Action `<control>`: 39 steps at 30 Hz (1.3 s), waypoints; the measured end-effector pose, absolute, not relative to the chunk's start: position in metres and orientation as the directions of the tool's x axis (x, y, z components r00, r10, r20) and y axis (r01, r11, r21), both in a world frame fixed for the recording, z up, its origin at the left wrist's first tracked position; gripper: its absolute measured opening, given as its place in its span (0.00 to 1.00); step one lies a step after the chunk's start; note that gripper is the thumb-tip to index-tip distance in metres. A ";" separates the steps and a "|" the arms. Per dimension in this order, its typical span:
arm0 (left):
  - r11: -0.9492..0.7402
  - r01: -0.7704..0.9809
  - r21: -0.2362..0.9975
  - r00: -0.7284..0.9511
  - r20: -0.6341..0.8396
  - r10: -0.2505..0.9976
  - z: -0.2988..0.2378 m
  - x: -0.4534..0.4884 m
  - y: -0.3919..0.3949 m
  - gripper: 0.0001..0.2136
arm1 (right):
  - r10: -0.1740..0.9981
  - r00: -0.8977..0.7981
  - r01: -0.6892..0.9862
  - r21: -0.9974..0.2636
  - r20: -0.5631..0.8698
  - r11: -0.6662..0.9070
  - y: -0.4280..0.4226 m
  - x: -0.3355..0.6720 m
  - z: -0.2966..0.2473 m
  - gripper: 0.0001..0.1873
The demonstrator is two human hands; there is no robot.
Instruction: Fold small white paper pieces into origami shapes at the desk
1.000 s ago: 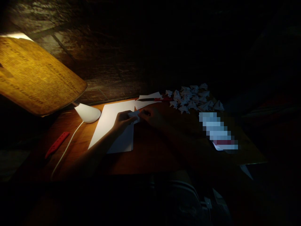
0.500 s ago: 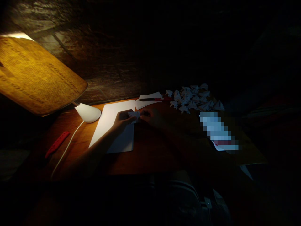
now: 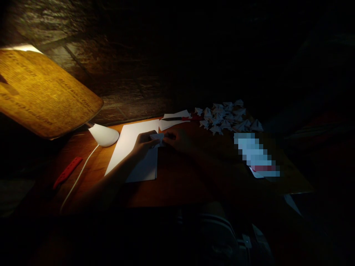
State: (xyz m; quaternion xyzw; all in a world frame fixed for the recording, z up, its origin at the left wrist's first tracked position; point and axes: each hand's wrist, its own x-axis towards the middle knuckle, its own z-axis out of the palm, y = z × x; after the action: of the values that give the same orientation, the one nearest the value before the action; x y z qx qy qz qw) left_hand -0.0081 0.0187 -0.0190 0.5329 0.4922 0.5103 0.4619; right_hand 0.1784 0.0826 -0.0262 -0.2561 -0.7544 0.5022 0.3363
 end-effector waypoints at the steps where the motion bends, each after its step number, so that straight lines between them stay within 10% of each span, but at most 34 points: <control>1: -0.092 0.045 0.995 -0.002 0.092 0.996 -0.018 -0.008 0.018 0.17 | 0.715 -0.659 0.053 -0.933 0.234 0.355 0.083 0.178 -0.026 0.07; 39: -0.051 0.186 0.981 -0.007 0.054 0.999 -0.027 -0.015 0.019 0.24 | 0.766 -0.601 0.014 -0.956 0.228 0.295 0.081 0.179 -0.024 0.16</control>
State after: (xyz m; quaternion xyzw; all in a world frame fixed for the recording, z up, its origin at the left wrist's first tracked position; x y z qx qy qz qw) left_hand -0.0155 0.0193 -0.0274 0.5546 0.5340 0.4671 0.4349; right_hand 0.1791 0.0813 -0.0240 -0.2700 -0.7217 0.5289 0.3557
